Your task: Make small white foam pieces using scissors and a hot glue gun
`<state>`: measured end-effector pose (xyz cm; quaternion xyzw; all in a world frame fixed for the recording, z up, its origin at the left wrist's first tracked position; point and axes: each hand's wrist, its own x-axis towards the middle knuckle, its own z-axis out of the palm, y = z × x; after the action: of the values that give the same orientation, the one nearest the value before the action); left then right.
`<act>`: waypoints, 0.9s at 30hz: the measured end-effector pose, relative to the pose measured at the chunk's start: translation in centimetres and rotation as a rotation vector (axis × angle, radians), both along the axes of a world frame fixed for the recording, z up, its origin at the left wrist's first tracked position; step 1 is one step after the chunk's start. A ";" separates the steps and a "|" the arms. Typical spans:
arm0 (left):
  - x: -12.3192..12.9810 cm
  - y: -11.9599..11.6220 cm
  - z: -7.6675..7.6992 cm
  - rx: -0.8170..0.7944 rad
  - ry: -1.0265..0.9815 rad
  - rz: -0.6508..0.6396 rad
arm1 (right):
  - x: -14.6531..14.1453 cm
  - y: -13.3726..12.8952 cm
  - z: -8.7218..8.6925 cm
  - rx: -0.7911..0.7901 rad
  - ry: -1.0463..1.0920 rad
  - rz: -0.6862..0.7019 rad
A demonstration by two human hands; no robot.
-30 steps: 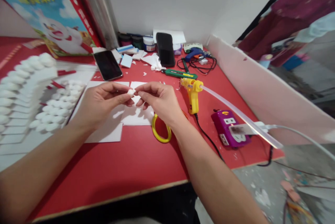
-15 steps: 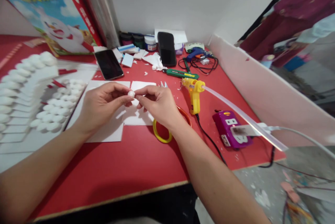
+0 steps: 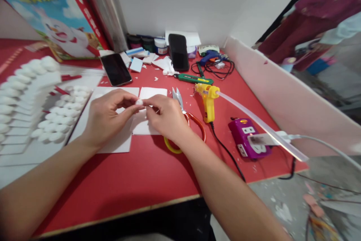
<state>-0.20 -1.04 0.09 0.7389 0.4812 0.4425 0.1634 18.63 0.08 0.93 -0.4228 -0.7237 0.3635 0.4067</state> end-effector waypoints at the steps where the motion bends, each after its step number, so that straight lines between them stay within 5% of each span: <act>1: 0.0 0.0 0.0 0.030 0.029 -0.004 | 0.0 0.0 0.2 -0.124 0.046 -0.016; 4: 0.1 0.1 0.1 0.046 0.047 -0.023 | 0.0 0.2 0.6 -0.421 0.244 -0.048; 8: 0.3 -0.1 0.3 -0.061 -0.006 -0.021 | 0.1 0.4 0.5 -0.544 0.386 -0.018; 27: 0.5 0.9 0.5 -0.777 -0.958 -0.154 | 0.5 0.7 0.9 -0.698 0.530 -0.016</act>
<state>0.29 -0.17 0.57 0.3774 0.4255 0.5045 0.6496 19.15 0.80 1.86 -0.4327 -0.4248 0.6788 0.4141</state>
